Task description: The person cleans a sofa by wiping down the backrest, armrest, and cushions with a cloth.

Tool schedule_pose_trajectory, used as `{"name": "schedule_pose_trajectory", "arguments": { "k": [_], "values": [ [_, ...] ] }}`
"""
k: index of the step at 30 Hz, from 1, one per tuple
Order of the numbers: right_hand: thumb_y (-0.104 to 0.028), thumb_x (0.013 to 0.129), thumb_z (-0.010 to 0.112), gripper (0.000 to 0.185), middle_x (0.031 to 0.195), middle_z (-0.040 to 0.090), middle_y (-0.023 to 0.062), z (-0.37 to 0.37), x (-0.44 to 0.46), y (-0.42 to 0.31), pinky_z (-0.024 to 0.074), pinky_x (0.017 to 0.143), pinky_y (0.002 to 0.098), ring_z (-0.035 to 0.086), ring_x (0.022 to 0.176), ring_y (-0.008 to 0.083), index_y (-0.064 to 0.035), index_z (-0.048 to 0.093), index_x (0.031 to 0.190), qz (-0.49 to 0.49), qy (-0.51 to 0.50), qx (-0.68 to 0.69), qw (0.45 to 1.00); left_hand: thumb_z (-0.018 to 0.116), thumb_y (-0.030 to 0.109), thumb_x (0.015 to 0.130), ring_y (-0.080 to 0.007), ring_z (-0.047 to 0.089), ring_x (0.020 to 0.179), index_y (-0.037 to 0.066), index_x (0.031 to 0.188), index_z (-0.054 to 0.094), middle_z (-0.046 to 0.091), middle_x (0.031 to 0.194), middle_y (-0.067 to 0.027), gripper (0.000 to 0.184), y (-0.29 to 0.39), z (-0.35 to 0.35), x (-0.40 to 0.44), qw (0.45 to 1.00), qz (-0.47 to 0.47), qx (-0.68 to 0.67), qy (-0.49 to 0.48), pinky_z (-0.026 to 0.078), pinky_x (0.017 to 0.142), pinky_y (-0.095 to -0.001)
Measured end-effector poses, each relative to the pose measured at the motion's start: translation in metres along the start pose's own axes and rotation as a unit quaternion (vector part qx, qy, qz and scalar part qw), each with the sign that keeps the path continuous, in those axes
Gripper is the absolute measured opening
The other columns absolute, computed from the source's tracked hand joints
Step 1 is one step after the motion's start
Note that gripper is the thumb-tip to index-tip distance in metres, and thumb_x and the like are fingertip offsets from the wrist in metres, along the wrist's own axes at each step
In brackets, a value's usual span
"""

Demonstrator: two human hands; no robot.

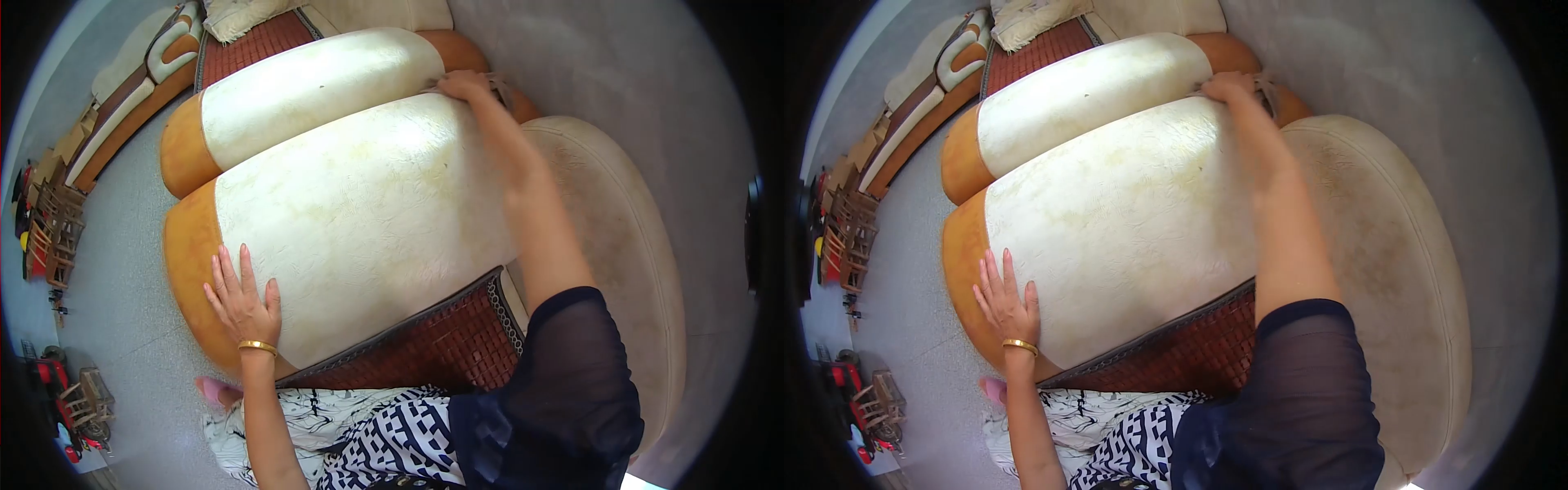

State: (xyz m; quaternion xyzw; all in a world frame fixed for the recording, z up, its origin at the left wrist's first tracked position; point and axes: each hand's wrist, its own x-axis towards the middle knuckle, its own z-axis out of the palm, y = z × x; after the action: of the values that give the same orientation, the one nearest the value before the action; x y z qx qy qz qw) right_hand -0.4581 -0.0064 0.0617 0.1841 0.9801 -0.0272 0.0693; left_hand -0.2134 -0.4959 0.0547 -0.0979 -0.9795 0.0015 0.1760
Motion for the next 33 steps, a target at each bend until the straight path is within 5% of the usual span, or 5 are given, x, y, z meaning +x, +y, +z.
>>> {"name": "schedule_pose_trajectory", "arguments": {
  "k": [5,11,19,25,33],
  "values": [
    [-0.049,0.085,0.041,0.051,0.124,0.059,0.0104,0.014,-0.015,-0.063,0.0383,0.098,0.0396,0.055,0.117,0.0258,-0.0148,0.067,0.113,-0.074,0.003,0.003,0.997,0.047,0.037,0.086,-0.0279,0.024,0.139,0.017,0.143,0.037,0.028,0.151,-0.0094,0.060,-0.001,0.001,-0.001,1.000,-0.006,-0.009,0.009,0.014,0.111,-0.0537],
    [-0.041,0.087,0.039,0.048,0.123,0.058,0.0120,0.006,-0.077,-0.055,0.0403,0.095,0.0438,0.054,0.114,0.0320,-0.0151,0.060,0.120,-0.178,0.097,0.016,0.979,0.046,0.041,0.088,-0.0278,0.023,0.139,0.019,0.142,0.037,0.027,0.151,-0.0088,0.059,-0.006,0.009,-0.003,1.000,-0.003,-0.018,0.018,0.015,0.111,-0.0533],
    [-0.031,0.089,0.038,0.045,0.126,0.055,0.0162,-0.002,-0.034,0.056,0.0418,0.095,0.0484,0.053,0.114,0.0374,-0.0044,0.061,0.117,0.022,0.094,-0.020,0.995,0.046,0.043,0.088,-0.0277,0.023,0.140,0.018,0.142,0.038,0.027,0.151,-0.0088,0.060,-0.003,0.004,-0.001,1.000,-0.017,-0.021,-0.010,0.015,0.111,-0.0525],
    [-0.031,0.090,0.035,0.046,0.134,0.050,0.0140,0.027,0.062,0.116,0.0378,0.100,0.0482,0.048,0.121,0.0368,-0.0102,0.058,0.124,0.104,0.026,-0.022,0.994,0.048,0.040,0.084,-0.0286,0.024,0.139,0.015,0.141,0.040,0.028,0.151,-0.0102,0.063,-0.002,0.000,0.001,1.000,-0.015,-0.017,-0.020,0.014,0.111,-0.0528],
    [-0.038,0.089,0.033,0.048,0.138,0.048,0.0050,0.007,0.021,0.085,0.0322,0.104,0.0525,0.045,0.125,0.0338,-0.0216,0.055,0.128,0.030,0.047,-0.045,0.997,0.051,0.035,0.081,-0.0300,0.023,0.139,0.015,0.142,0.037,0.027,0.151,-0.0112,0.066,0.000,-0.001,0.003,1.000,-0.012,-0.019,-0.011,0.014,0.110,-0.0550]
  ]
}}
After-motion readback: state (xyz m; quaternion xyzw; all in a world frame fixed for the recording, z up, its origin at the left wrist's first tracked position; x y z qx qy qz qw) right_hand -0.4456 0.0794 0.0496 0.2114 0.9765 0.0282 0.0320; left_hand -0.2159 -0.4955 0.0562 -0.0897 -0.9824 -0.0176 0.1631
